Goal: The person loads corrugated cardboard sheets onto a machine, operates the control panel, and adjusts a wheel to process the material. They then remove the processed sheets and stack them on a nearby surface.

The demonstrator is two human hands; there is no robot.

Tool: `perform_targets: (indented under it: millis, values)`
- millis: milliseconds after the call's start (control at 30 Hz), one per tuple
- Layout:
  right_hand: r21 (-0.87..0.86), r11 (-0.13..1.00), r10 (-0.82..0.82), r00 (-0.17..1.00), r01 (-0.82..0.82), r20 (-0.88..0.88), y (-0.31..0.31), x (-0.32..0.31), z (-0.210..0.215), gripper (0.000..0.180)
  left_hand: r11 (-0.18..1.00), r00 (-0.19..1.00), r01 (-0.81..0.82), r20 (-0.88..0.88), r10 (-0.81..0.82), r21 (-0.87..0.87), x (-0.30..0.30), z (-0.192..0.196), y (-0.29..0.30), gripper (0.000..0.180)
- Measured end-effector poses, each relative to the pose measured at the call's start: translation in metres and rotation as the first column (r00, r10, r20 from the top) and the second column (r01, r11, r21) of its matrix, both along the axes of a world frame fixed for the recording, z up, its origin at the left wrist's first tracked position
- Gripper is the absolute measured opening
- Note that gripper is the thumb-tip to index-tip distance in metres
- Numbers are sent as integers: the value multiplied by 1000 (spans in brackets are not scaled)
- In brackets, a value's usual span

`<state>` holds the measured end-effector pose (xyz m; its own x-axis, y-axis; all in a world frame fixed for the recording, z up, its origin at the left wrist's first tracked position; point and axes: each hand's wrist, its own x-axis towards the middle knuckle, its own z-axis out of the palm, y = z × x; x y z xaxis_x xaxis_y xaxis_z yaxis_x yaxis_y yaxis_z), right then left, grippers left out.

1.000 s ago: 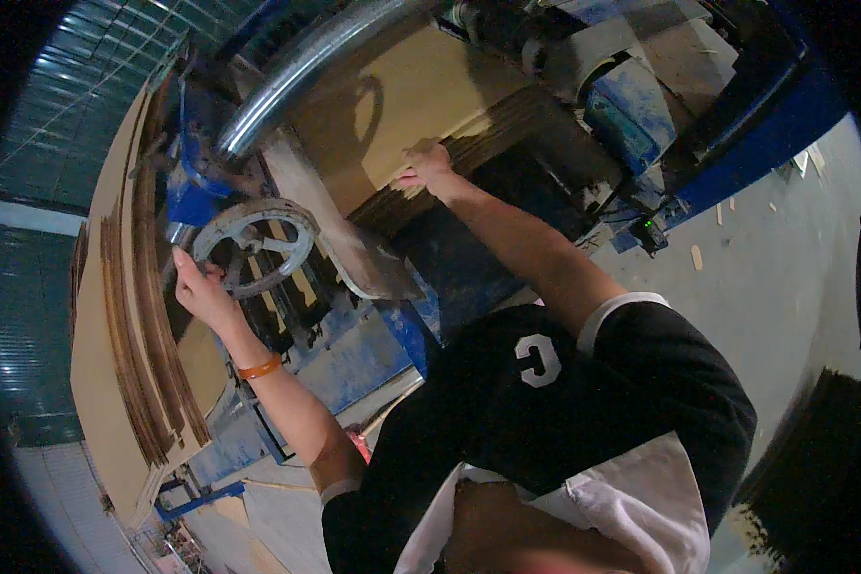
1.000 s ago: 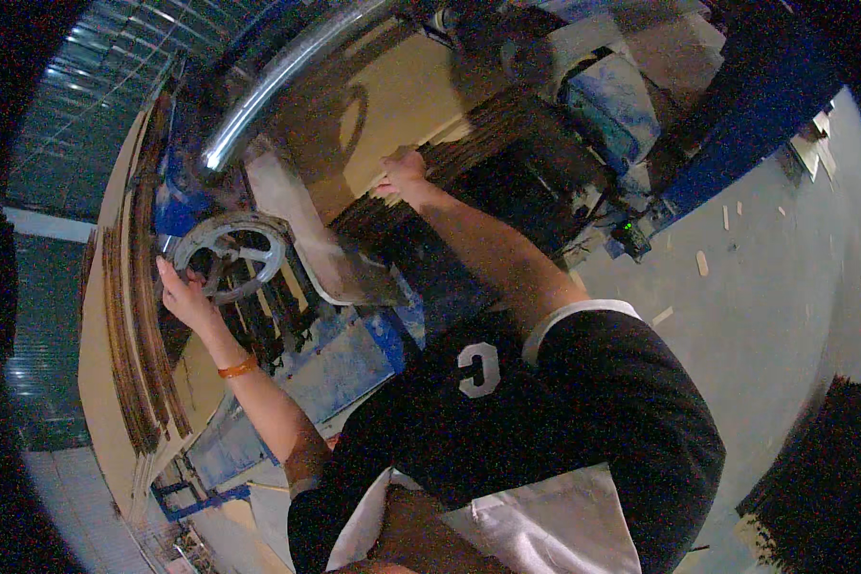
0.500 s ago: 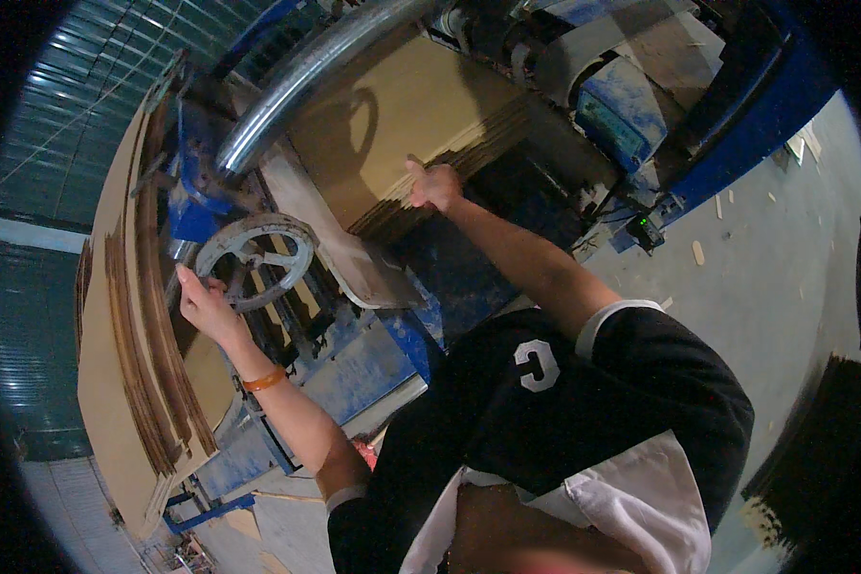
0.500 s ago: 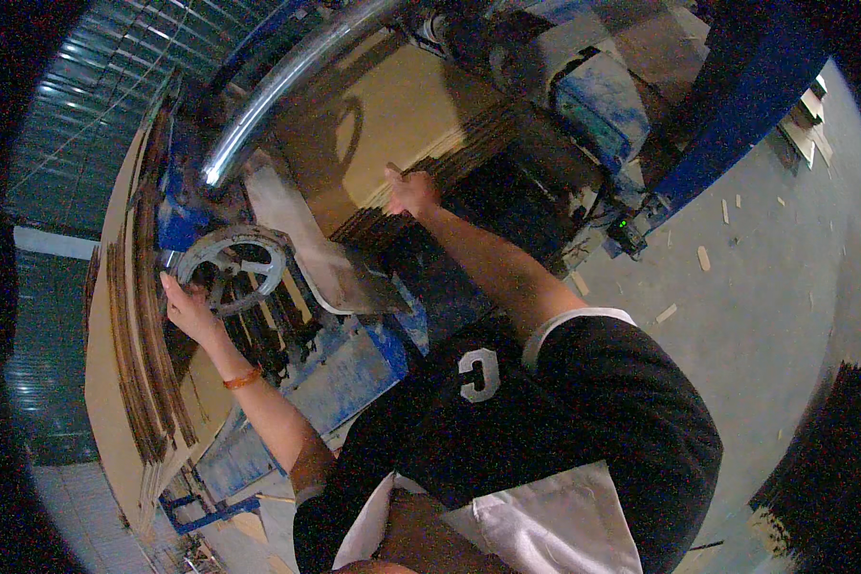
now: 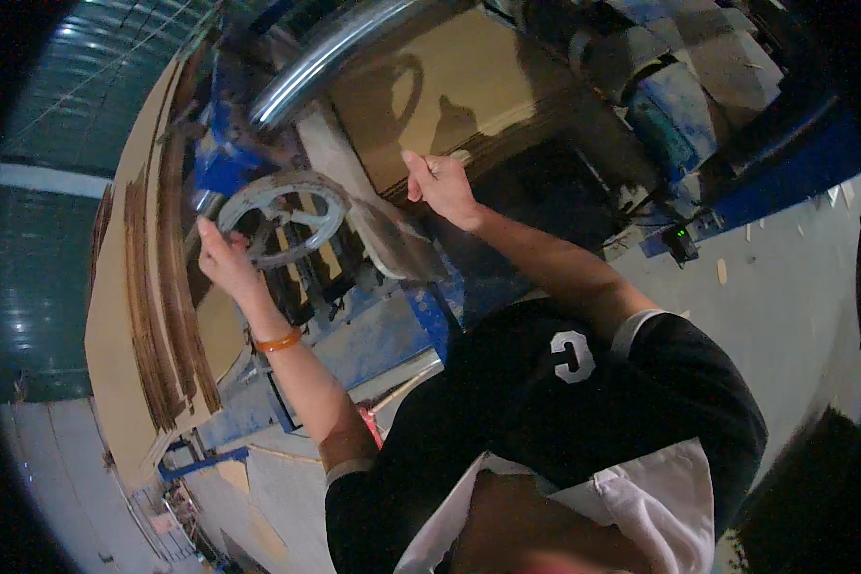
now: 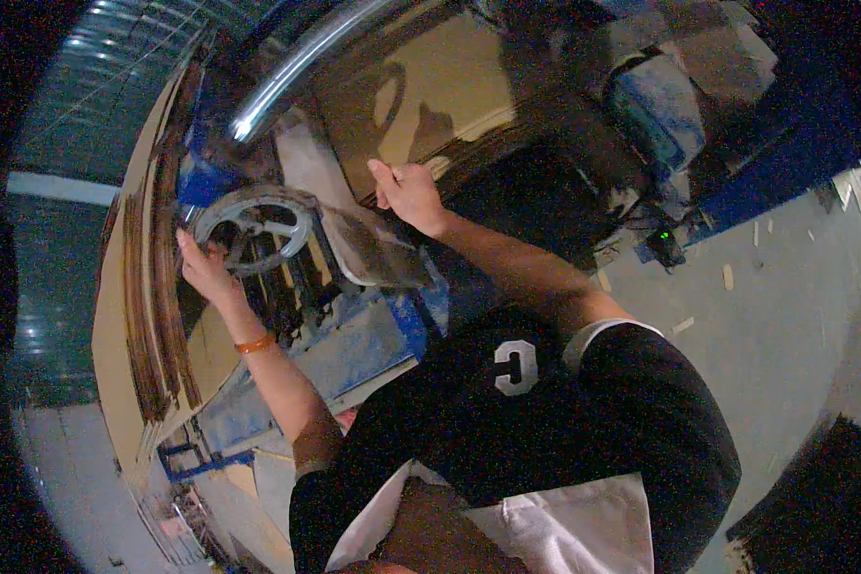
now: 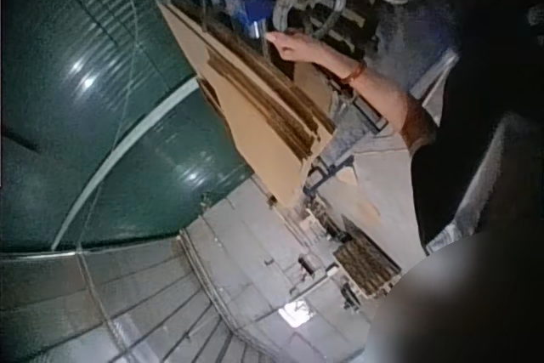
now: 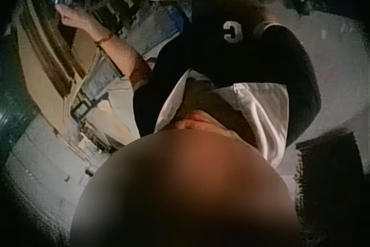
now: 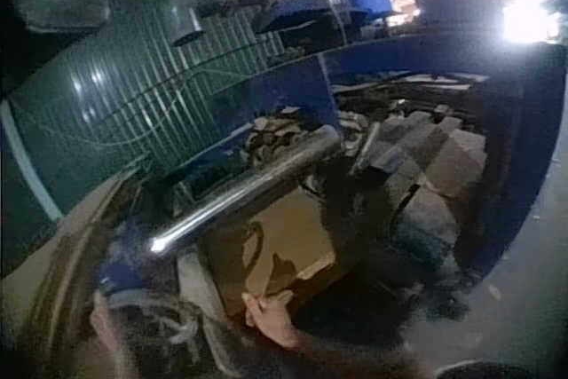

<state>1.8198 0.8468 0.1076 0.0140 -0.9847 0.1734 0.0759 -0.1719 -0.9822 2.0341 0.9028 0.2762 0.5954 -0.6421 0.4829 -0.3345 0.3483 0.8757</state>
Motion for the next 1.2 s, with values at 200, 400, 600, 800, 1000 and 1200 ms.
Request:
perform_targets:
  millis: [200,400,600,800,1000,1200]
  values:
    - [-497,868,-55,996,11,-73,40,22,64,18,1000,999,-17,42,17,-2,-3,1,-1,47]
    - [-688,722,-177,981,73,-82,44,26,110,30,995,995,55,76,-62,85,-3,8,3,43]
    - [-673,736,-116,993,69,-25,31,45,126,31,996,997,22,74,-29,87,-6,8,4,42]
    - [-509,853,71,992,-113,-102,16,54,123,35,999,999,1,40,-3,35,-3,4,-1,43]
    - [-445,880,148,986,-167,-76,11,54,124,42,1000,1000,-7,7,7,9,4,-1,-2,47]
    - [-399,837,351,927,-375,-135,3,42,132,49,1000,997,16,-74,-16,2,2,1,-4,44]
